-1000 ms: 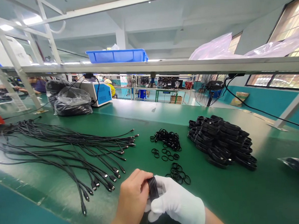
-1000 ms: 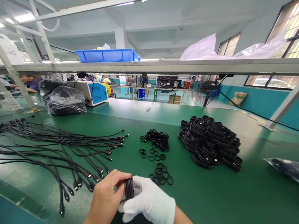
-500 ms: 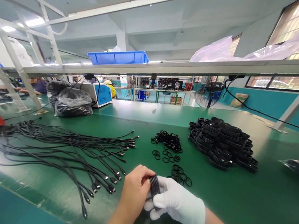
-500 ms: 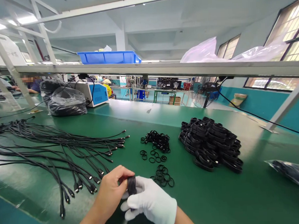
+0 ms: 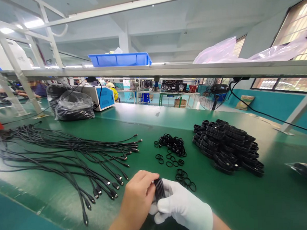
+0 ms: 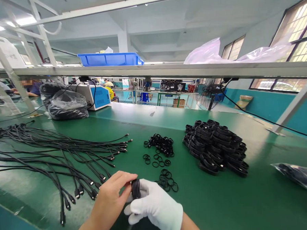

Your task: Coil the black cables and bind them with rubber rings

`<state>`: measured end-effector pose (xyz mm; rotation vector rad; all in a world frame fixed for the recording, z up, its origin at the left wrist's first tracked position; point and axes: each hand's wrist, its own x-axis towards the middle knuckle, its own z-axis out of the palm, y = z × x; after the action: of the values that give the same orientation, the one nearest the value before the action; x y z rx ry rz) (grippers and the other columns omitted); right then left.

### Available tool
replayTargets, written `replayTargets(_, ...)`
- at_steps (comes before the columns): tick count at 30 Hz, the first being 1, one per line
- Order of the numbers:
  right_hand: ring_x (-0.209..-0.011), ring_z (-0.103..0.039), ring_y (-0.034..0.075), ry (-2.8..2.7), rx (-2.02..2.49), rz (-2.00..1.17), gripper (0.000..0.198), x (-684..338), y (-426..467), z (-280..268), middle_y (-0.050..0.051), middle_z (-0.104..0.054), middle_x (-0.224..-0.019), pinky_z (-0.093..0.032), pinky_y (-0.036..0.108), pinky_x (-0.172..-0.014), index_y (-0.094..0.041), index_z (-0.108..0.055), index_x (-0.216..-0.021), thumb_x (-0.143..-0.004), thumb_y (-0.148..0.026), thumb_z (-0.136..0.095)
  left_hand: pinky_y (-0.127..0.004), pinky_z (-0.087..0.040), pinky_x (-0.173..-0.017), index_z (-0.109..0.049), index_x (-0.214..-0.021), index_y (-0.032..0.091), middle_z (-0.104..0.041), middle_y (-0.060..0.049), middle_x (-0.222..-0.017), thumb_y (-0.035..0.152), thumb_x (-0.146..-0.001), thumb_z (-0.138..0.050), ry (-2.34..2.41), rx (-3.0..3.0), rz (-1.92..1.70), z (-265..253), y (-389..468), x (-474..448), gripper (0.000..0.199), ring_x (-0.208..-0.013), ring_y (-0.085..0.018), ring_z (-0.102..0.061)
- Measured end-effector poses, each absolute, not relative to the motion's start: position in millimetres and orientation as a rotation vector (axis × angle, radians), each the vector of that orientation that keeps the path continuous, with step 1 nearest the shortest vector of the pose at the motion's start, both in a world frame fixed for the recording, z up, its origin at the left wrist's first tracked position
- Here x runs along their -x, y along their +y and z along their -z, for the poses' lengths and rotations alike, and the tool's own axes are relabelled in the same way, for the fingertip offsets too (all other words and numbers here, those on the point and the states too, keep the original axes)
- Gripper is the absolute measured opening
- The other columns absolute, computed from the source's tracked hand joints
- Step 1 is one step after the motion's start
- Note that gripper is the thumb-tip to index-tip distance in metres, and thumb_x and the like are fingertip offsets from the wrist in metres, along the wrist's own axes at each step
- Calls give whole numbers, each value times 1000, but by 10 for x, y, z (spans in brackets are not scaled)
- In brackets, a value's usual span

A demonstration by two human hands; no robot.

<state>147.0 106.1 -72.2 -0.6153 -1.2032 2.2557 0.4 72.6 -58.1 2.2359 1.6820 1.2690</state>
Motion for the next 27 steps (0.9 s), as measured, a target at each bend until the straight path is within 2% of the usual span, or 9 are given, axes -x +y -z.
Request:
replayTargets(7, -73, -62, 18, -1224, 557, -2251, 52, -1439, 1057, 707, 6, -59, -83, -51, 28, -59, -10, -57, -99, -54, -23, -79, -25, -49, -71, -65, -89, 18, -68, -4, -83, 6, -83, -42, 1581, -2271, -1352, 624, 747, 22, 27, -78, -16, -62)
replayTargets(11, -72, -62, 17, -1193, 600, -2234, 52, -1444, 1064, 709, 6, -58, -86, -51, 28, -58, -10, -57, -99, -54, -22, -78, -26, -48, -73, -65, -87, 19, -68, -3, -85, 4, -79, -43, 1617, -2168, -1287, 585, 773, 6, 28, -80, -16, -62)
replayTargets(17, -72, -62, 17, -1187, 589, -2261, 51, -1470, 1070, 706, 8, -58, -89, -50, 28, -58, -10, -57, -99, -54, -22, -78, -25, -47, -67, -65, -79, 22, -66, -1, -78, 6, -76, -42, 1598, -2023, -1162, 478, 816, 10, 28, -74, -16, -61)
replayTargets(22, -69, -61, 15, -1140, 617, -2240, 49, -1479, 1068, 671, 7, -57, -90, -49, 27, -58, -11, -57, -100, -57, -24, -77, -28, -44, -75, -63, -93, 23, -64, -1, -89, 11, -76, -49, 1641, -1882, -1154, 425, 762, 49, 25, -80, -17, -59)
replayTargets(27, -75, -61, 15, -1187, 583, -2238, 50, -1499, 1071, 669, 7, -59, -91, -50, 26, -61, -12, -57, -101, -56, -19, -77, -24, -40, -66, -60, -76, 21, -58, 2, -73, 19, -80, -50, 1546, -1680, -1017, 350, 657, 75, 11, -69, -15, -51)
